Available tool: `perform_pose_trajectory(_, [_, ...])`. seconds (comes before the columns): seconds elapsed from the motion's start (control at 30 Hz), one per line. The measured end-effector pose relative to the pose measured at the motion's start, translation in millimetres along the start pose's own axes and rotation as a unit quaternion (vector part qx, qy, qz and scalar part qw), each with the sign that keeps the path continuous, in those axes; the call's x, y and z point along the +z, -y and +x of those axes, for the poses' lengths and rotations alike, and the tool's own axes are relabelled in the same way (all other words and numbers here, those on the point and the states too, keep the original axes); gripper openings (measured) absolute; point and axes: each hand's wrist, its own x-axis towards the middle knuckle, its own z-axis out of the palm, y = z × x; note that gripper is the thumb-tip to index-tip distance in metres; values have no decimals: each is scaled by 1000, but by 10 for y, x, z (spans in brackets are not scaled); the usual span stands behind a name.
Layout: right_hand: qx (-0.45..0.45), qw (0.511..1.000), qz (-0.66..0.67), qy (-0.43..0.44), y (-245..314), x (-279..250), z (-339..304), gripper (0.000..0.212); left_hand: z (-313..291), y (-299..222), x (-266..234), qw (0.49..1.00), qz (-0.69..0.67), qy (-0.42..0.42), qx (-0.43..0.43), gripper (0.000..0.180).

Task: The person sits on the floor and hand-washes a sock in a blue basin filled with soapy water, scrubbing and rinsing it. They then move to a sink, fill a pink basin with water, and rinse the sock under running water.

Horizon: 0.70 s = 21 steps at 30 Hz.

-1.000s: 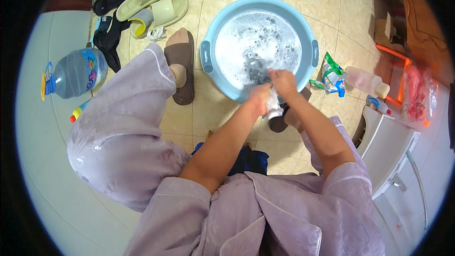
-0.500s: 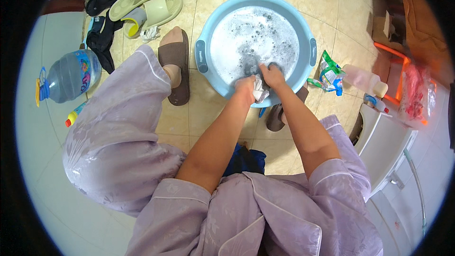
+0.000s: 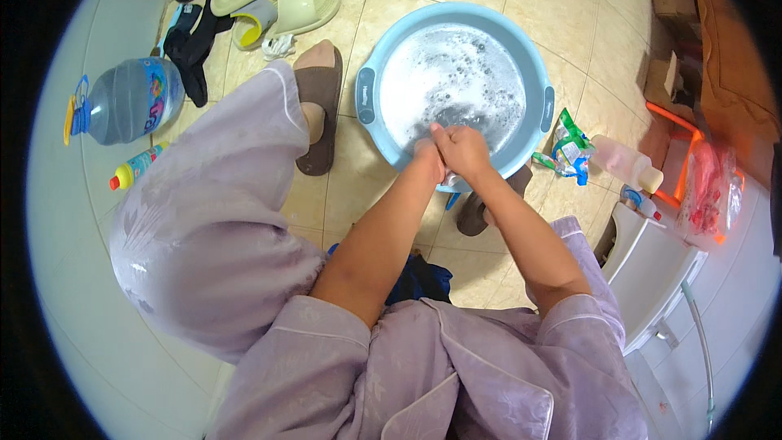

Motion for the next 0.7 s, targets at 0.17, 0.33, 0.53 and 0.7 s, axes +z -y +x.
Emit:
perform_pose_trajectory(0.17, [24, 998, -64, 16, -331, -110, 153, 47, 3, 254, 101, 992, 35, 117, 8, 22])
perform_pose_trajectory(0.33, [37, 996, -78, 25, -138, -256, -126, 49, -23, 448, 160, 992, -28, 122, -21, 25])
perform_pose_trajectory(0.53, [-18, 999, -29, -15, 17, -133, -384, 47, -301, 293, 67, 983, -86, 154, -57, 31])
perform_pose_trajectory(0.7, [37, 999, -30, -5, -341, -133, -147, 45, -391, 266, 242, 992, -45, 116, 6, 26])
